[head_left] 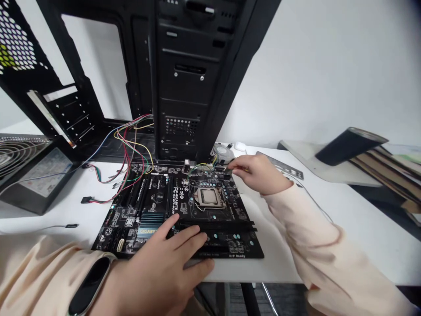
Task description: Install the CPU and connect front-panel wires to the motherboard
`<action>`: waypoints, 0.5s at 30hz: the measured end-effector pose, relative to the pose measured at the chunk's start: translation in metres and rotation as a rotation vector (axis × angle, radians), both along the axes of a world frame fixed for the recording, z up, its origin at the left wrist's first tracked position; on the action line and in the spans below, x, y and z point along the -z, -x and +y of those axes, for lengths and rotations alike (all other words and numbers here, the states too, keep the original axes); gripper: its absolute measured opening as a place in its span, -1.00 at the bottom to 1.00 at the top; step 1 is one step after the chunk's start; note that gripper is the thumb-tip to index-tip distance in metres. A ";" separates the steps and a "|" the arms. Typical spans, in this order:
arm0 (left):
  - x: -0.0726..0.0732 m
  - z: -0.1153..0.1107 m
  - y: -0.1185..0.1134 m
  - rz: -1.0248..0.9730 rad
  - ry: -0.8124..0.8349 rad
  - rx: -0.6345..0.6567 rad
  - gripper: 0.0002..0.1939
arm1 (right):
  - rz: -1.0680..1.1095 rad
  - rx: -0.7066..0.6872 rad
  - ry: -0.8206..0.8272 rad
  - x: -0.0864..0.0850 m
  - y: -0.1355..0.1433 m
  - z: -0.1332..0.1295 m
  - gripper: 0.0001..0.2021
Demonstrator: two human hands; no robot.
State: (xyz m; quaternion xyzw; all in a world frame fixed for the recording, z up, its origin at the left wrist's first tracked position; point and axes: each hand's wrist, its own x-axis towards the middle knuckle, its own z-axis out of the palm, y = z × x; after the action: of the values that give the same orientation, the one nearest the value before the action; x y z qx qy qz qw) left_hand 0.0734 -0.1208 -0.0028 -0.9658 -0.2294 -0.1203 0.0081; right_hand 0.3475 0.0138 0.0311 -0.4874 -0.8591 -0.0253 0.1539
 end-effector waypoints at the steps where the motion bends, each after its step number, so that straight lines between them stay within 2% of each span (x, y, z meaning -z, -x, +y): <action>1: 0.000 0.000 0.000 -0.004 0.012 -0.002 -0.66 | 0.006 0.018 0.002 0.000 -0.003 0.001 -0.79; 8: 0.001 0.002 0.000 -0.022 0.044 -0.017 -0.68 | 0.111 0.240 -0.058 0.005 -0.029 0.008 -0.77; 15: 0.005 0.002 0.001 -0.008 -0.025 -0.001 -0.64 | 0.082 0.477 0.039 -0.004 -0.075 0.011 -0.79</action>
State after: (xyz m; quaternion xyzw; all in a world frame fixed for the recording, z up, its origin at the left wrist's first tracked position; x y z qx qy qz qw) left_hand 0.0729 -0.1185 -0.0082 -0.9650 -0.2285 -0.1268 0.0191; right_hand 0.4226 0.0252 0.0347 -0.6801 -0.7130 -0.0245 0.1690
